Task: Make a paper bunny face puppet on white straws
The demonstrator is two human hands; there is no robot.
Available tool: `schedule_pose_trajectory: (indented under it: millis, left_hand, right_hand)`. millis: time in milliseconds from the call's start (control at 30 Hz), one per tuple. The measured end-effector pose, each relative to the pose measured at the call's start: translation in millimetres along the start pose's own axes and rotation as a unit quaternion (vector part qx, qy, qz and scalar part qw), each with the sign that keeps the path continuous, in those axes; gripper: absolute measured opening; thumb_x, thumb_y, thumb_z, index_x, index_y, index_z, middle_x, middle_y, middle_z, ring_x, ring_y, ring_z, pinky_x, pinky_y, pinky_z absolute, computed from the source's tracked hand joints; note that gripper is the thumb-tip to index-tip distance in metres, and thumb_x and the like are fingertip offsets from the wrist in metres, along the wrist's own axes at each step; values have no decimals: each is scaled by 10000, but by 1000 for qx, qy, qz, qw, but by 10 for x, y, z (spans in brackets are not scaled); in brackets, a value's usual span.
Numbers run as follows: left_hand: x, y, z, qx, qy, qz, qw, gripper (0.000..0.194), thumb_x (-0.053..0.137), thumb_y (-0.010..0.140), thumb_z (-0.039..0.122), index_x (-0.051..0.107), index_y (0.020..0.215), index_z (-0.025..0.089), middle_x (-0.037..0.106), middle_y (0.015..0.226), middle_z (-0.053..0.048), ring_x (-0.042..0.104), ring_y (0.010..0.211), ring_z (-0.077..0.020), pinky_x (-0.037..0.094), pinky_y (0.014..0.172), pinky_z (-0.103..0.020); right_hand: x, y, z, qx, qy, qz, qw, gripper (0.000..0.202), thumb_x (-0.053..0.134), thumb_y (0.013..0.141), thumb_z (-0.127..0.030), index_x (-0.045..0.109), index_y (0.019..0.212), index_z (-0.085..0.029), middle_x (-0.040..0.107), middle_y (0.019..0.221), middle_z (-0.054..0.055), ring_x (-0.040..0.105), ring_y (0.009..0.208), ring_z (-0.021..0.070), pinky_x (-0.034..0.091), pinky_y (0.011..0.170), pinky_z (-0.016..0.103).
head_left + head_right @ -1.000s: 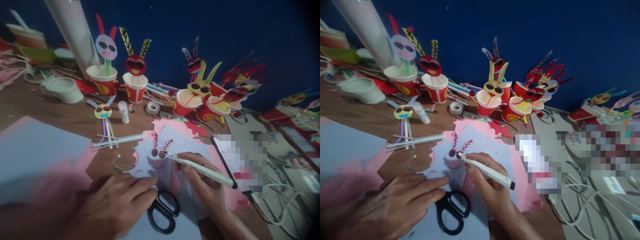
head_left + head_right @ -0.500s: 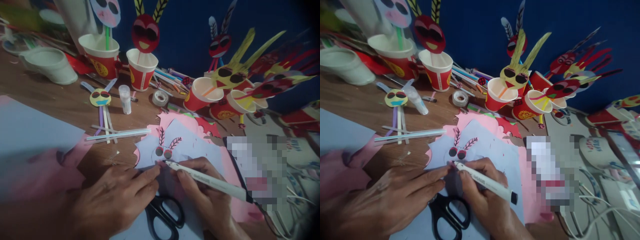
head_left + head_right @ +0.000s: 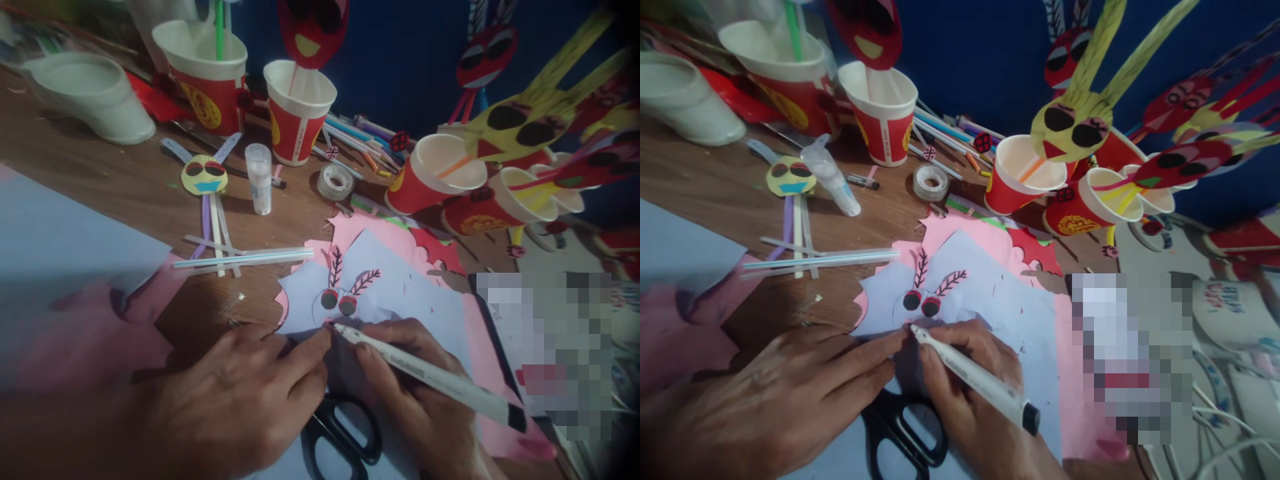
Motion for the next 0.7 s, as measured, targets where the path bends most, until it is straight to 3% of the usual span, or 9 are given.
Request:
schedule_pose_trajectory:
  millis: [700]
  left_hand:
    - [13,33,-16,-7,-22,-19,1000,259,442,816,133,595,1008,216,594,1146,-20,593,727,-173,472,590,-313]
  right_hand:
    - [52,21,-21,-9,-34,-7,999,99,589,783,-160,597,842,-239,657,725,-38,623,636,94,472,567,176]
Point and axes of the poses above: each hand's wrist, its own y-axis towards the middle knuckle, its own x-axis out of the palm, z = x × y, the point moved 10 cm from there along y, towards the middle knuckle
